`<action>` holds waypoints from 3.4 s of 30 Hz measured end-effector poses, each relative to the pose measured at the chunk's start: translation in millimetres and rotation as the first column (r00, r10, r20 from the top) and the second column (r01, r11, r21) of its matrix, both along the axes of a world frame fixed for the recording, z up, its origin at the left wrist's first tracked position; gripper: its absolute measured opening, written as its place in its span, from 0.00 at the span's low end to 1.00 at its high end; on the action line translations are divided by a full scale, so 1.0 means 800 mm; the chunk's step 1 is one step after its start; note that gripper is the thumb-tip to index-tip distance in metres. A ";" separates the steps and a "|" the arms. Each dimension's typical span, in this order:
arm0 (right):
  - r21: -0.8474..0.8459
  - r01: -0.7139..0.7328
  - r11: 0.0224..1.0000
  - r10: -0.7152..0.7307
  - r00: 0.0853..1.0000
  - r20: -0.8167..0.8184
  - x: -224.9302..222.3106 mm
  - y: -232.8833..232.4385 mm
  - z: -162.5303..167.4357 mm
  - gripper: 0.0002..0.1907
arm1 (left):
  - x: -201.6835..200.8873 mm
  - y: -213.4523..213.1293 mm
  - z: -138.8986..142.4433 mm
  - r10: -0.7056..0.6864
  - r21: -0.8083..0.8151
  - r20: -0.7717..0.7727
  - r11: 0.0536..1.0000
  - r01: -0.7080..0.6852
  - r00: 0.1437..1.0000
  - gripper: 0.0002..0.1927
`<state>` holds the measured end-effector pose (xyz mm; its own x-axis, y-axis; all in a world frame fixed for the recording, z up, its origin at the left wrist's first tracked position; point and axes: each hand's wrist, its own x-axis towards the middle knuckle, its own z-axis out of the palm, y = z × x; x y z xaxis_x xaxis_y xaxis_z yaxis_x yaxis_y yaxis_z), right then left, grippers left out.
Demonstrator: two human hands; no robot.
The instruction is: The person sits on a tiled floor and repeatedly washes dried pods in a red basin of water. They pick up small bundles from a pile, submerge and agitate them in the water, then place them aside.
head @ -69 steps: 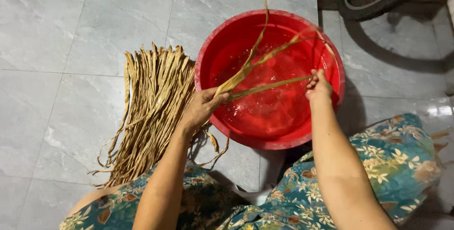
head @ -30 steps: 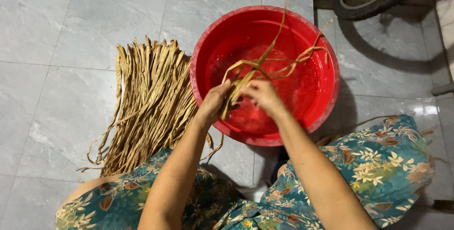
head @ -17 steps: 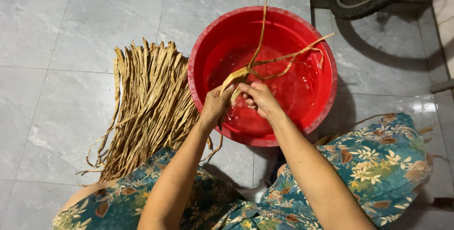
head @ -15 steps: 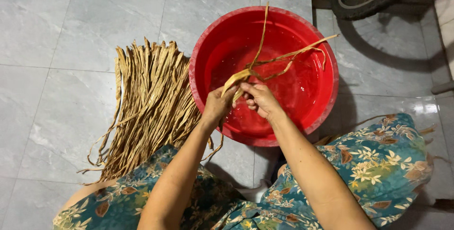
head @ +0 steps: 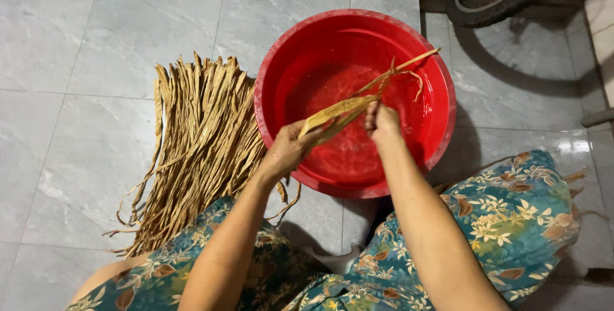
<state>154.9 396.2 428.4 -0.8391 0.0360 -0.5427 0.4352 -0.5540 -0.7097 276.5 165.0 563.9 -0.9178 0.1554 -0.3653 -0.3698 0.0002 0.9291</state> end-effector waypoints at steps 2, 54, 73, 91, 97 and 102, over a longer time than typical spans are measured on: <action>-0.070 0.113 0.991 -0.115 0.993 -0.011 -0.005 0.027 -0.004 0.10 | 0.006 -0.018 0.024 -0.036 -0.141 0.067 0.989 0.045 0.997 0.17; -0.191 -0.148 0.970 0.134 0.987 -0.084 0.013 -0.015 0.024 0.10 | 0.014 -0.074 0.043 -0.227 -0.377 -0.062 0.907 0.187 0.972 0.18; 0.534 -0.004 0.845 0.282 0.852 -0.440 0.026 -0.012 0.062 0.12 | 0.011 -0.120 0.086 0.056 -0.265 -0.010 0.963 -0.056 0.998 0.18; 0.052 -0.408 0.911 0.408 0.913 0.016 0.066 -0.104 0.001 0.16 | 0.018 -0.036 0.016 -0.449 -0.794 -0.380 0.607 -0.035 0.809 0.15; -0.239 -0.309 0.920 0.326 0.945 0.033 0.012 -0.038 -0.037 0.12 | 0.020 -0.058 0.041 -0.490 -0.792 -0.367 0.611 0.011 0.791 0.18; -0.248 -0.006 0.969 0.055 0.980 0.192 -0.018 0.027 -0.052 0.08 | 0.024 -0.109 0.088 -0.423 -0.721 -0.480 0.689 -0.071 0.768 0.18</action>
<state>140.5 418.1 386.5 -0.7141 -0.1430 -0.6853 0.5716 -0.6843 -0.4528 295.6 77.9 634.5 -0.9486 0.2806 0.1462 0.3068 0.7029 0.6417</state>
